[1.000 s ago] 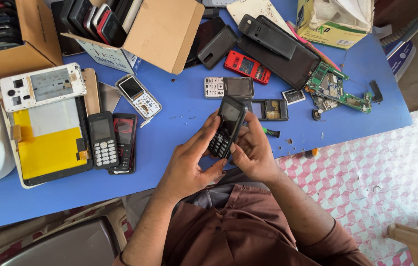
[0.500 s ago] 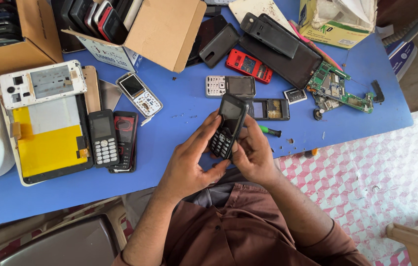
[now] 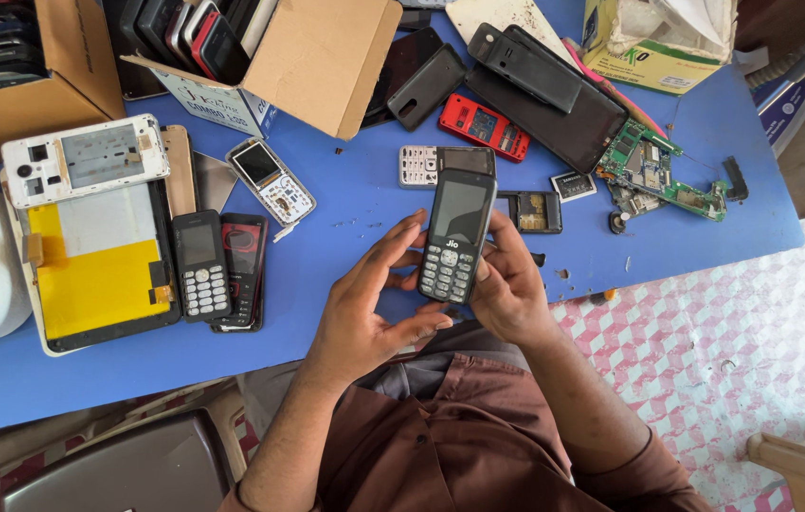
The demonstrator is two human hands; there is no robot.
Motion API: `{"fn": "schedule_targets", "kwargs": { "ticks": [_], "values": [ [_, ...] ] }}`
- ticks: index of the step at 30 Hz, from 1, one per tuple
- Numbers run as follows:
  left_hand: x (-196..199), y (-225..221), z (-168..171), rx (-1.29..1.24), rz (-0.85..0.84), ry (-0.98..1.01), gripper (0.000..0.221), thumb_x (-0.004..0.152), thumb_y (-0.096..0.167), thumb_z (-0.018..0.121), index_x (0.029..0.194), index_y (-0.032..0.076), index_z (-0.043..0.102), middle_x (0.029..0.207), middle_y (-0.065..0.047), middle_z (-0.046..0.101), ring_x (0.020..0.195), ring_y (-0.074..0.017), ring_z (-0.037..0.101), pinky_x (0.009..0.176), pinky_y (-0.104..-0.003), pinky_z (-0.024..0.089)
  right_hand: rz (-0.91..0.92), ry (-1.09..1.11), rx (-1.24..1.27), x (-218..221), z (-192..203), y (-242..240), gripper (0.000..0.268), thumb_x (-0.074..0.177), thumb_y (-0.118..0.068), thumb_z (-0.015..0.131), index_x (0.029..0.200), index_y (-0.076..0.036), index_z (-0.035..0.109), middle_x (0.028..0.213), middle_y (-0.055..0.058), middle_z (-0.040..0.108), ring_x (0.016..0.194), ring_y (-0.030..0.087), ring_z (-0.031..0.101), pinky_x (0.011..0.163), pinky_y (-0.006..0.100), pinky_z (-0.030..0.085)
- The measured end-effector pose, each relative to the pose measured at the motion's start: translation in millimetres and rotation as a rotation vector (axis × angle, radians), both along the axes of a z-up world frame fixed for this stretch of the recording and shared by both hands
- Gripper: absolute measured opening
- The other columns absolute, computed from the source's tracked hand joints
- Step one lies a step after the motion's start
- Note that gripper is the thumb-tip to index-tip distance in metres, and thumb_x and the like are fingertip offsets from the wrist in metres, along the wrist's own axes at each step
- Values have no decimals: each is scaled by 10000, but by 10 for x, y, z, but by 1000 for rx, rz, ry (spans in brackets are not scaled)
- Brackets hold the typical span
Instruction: The person disassembles a black feature phone using a screwdriver, removes the back cover and battery, and then reassembles it. The person also handles a silver feature phone, removing its back cover and battery before reassembling it.
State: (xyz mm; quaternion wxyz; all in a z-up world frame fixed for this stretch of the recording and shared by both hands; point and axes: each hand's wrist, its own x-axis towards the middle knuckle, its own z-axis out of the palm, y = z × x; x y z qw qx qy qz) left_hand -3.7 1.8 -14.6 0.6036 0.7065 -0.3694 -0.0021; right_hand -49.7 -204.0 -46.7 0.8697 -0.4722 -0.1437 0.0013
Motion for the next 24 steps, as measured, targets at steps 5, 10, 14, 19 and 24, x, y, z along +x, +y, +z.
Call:
{"fn": "schedule_targets", "kwargs": {
  "ticks": [5,10,14,19,24],
  "values": [
    [-1,5,29,-19,0,43,968,848,464,835,1604,77,372,1649,-126,466,1413,-268,606,1010,-349,632,-106,-88,-272,-38,32,86,698,1099,-288,567,1590,-32,142,1457,239,532,1224,328,680,965,479,651],
    [-5,14,20,-20,23,64,987,836,465,834,1607,70,362,1643,-144,461,1359,-256,635,1006,-353,614,-196,-134,-537,-75,31,171,701,1080,-184,593,1603,-2,163,1415,230,571,1207,288,695,980,411,642],
    [-24,35,-21,-91,41,106,917,904,400,823,1612,48,358,1629,-152,484,1338,-251,660,1121,-382,571,-315,-223,-866,-102,50,237,666,1017,-18,579,1568,37,210,1352,252,630,1179,277,724,957,371,650],
    [-4,20,-55,-143,93,40,796,983,293,798,1601,13,382,1605,-160,514,1454,-294,586,1217,-423,526,-354,-258,-1034,-88,152,294,671,939,46,570,1537,82,268,1299,270,666,1163,284,744,964,375,646],
    [-22,42,-18,-147,120,71,736,969,253,782,1561,6,420,1517,-148,576,1365,-256,648,1102,-391,608,-448,-341,-1301,-112,305,322,727,838,20,667,1495,88,363,1274,281,653,1099,361,740,900,383,617]
  ]
}}
